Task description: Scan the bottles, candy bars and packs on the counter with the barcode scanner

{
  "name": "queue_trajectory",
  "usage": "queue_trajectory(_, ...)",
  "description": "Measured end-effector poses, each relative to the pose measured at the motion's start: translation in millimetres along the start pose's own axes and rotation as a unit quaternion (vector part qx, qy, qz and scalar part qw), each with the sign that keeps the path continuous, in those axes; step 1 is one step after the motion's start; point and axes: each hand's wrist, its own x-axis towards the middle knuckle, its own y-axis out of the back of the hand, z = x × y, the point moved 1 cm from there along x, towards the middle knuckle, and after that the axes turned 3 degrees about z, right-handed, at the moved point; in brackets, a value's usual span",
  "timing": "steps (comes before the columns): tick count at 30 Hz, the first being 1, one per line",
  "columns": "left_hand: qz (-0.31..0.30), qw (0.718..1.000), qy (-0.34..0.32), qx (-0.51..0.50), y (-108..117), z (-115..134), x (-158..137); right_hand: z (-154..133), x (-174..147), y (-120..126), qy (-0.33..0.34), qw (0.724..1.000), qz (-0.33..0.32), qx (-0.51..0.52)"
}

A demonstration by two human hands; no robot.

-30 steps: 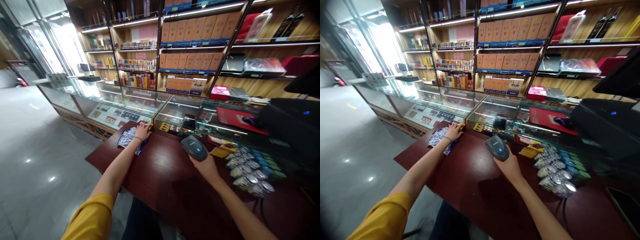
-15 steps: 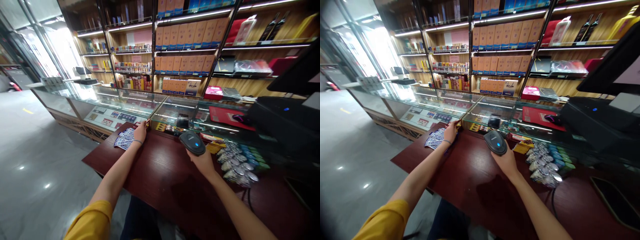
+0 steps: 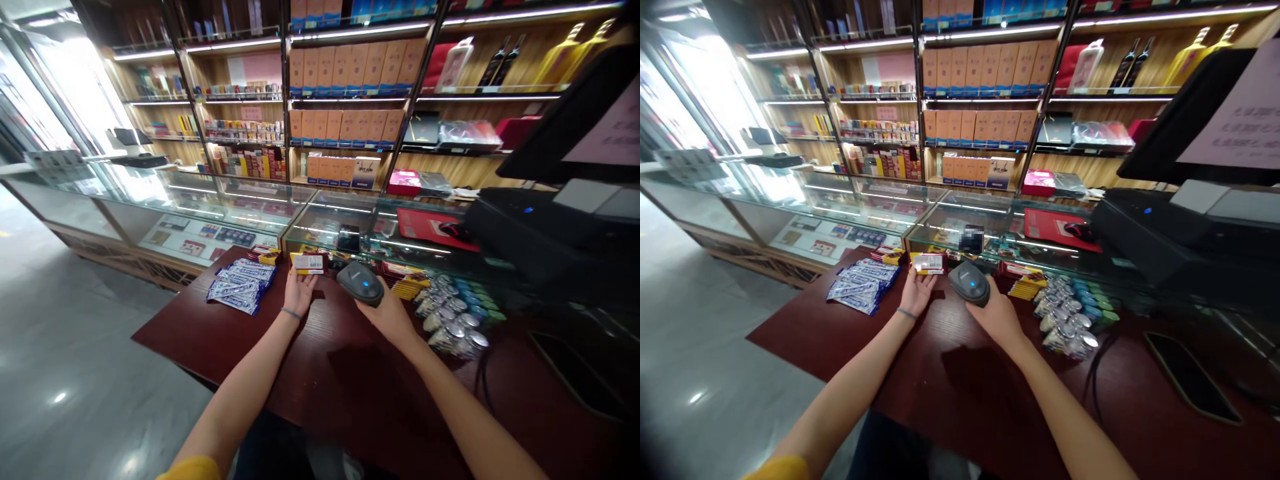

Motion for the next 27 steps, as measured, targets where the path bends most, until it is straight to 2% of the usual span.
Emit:
queue_trajectory(3,0.005,1.000,0.005,0.002,2,2,2,-1,2,-2,-0.038,0.997,-0.044,-0.058)
queue_trajectory(6,0.009,1.000,0.007,0.010,2,2,3,0,3,-4,-0.042,0.995,-0.067,-0.062)
queue_trajectory(12,-0.040,0.994,-0.020,0.097,-2,3,-2,3,2,-6,-0.052,0.991,-0.087,-0.085)
queue_trajectory(15,-0.029,0.994,-0.026,0.105,-3,3,-1,-1,2,-5,-0.063,0.990,-0.095,-0.079)
queue_trajectory(20,-0.013,0.995,-0.029,0.092,1,1,3,-8,3,3,-0.034,0.997,-0.051,-0.051)
queue_trajectory(27,-0.059,0.990,-0.057,0.118,5,3,5,-14,10,31,-0.041,0.999,0.000,0.019)
